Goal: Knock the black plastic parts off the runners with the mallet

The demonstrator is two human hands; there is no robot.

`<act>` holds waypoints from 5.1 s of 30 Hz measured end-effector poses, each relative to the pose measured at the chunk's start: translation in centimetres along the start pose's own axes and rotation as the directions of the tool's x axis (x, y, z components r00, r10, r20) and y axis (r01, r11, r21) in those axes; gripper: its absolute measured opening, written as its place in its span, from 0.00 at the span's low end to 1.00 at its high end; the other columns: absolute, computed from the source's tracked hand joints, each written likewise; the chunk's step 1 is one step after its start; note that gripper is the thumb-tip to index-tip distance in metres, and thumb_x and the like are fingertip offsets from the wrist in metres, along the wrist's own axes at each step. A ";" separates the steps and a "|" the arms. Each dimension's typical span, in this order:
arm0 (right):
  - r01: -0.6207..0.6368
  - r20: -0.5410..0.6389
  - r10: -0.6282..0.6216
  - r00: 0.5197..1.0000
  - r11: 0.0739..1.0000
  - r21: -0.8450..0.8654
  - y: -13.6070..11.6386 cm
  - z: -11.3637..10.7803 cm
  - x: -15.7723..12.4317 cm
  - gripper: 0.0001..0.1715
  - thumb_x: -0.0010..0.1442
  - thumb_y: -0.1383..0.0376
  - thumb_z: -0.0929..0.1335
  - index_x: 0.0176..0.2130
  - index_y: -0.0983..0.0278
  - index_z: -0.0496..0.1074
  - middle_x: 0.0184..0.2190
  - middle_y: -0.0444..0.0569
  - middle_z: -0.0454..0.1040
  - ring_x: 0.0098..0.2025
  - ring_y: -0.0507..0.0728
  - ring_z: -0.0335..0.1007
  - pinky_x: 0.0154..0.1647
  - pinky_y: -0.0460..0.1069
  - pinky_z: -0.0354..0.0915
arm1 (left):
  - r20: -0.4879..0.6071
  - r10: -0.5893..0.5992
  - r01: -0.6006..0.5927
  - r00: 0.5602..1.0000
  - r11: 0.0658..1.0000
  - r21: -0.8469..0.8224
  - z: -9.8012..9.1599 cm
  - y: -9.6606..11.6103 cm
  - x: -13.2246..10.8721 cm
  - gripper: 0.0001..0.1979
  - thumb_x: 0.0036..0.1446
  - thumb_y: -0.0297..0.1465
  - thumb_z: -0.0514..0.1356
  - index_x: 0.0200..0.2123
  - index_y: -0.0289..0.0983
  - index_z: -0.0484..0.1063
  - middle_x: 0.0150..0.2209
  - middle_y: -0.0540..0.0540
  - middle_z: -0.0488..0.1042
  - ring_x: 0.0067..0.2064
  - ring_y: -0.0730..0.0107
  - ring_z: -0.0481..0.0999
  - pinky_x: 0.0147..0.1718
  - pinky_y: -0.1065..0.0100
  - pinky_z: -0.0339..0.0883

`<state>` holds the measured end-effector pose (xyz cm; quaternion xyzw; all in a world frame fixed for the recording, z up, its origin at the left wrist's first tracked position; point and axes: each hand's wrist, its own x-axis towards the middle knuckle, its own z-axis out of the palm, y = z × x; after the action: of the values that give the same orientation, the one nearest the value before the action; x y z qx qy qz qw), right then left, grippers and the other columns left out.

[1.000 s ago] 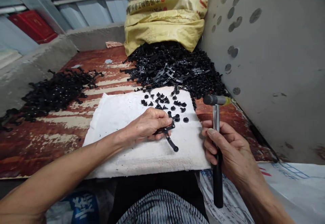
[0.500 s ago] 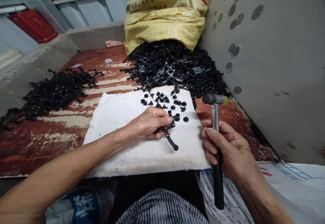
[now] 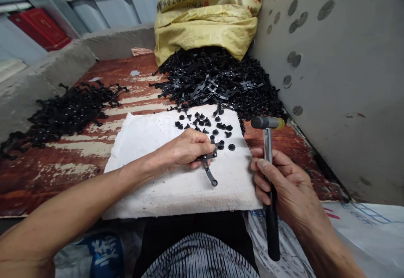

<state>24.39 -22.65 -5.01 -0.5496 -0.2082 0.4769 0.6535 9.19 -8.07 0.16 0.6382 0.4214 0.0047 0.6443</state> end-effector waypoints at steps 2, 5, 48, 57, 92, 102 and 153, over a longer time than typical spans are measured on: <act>0.003 0.014 -0.002 1.000 1.000 -0.030 0.2 -0.2 0.0 0.19 0.50 0.57 0.75 0.41 0.61 0.72 0.24 0.38 0.67 0.17 0.45 0.53 0.10 0.40 0.53 | 0.011 0.034 -0.034 0.999 0.995 0.089 -0.5 0.0 0.3 0.16 0.60 0.27 0.57 0.20 0.34 0.67 0.15 0.50 0.69 0.11 0.85 0.58 0.11 0.77 0.45; 0.026 0.063 -0.018 0.998 0.992 -0.127 0.4 -0.7 -0.2 0.19 0.56 0.54 0.72 0.46 0.59 0.73 0.27 0.40 0.69 0.17 0.45 0.53 0.10 0.41 0.53 | 0.020 0.060 -0.063 0.998 0.984 0.169 -1.0 0.1 0.5 0.15 0.59 0.28 0.58 0.19 0.34 0.68 0.17 0.48 0.71 0.12 0.84 0.58 0.11 0.76 0.45; 0.563 0.369 -0.450 0.813 0.448 -0.695 -3.2 0.3 0.9 0.19 0.65 0.63 0.64 0.54 0.61 0.72 0.49 0.54 0.78 0.48 0.62 0.75 0.47 0.55 0.71 | 0.242 0.179 -0.248 0.954 0.923 0.293 -1.0 0.1 0.2 0.13 0.58 0.30 0.56 0.21 0.35 0.67 0.16 0.52 0.67 0.16 0.81 0.59 0.15 0.76 0.50; 0.269 0.370 -0.101 0.924 0.858 -0.438 -2.6 1.8 2.5 0.11 0.56 0.57 0.70 0.34 0.63 0.72 0.21 0.40 0.66 0.20 0.49 0.58 0.18 0.45 0.54 | 0.177 0.365 -0.404 0.914 0.861 0.309 0.4 -0.7 -1.2 0.09 0.56 0.35 0.62 0.29 0.35 0.70 0.23 0.54 0.67 0.23 0.79 0.63 0.21 0.75 0.54; -0.065 0.020 0.067 0.998 0.992 -0.109 -2.0 -1.5 2.4 0.19 0.47 0.56 0.76 0.31 0.62 0.68 0.21 0.38 0.70 0.13 0.43 0.50 0.08 0.39 0.49 | -0.127 -0.131 0.073 0.983 0.919 -0.387 2.0 0.4 1.4 0.12 0.58 0.23 0.61 0.23 0.32 0.65 0.21 0.47 0.72 0.12 0.90 0.54 0.10 0.80 0.42; -0.062 0.036 0.066 0.997 0.992 -0.113 -2.1 -1.5 2.4 0.19 0.47 0.56 0.75 0.33 0.62 0.68 0.21 0.38 0.69 0.14 0.43 0.49 0.08 0.39 0.49 | -0.128 -0.139 0.082 0.982 0.923 -0.375 2.0 0.7 1.4 0.10 0.57 0.21 0.61 0.23 0.31 0.67 0.22 0.44 0.75 0.12 0.89 0.54 0.10 0.79 0.41; 0.681 0.656 -0.552 0.515 -0.202 -0.704 -3.3 -2.9 -2.1 0.37 0.65 0.75 0.61 0.69 0.56 0.55 0.38 0.50 0.78 0.27 0.54 0.75 0.24 0.47 0.73 | -0.194 -0.019 0.002 0.981 0.996 -0.092 1.8 0.7 2.1 0.10 0.50 0.25 0.61 0.24 0.38 0.61 0.16 0.50 0.70 0.12 0.83 0.55 0.12 0.73 0.38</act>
<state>27.06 -25.78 -2.33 -0.6112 -0.7219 -0.1152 0.3034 11.89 -8.24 -0.64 0.6024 0.4853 0.0831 0.6283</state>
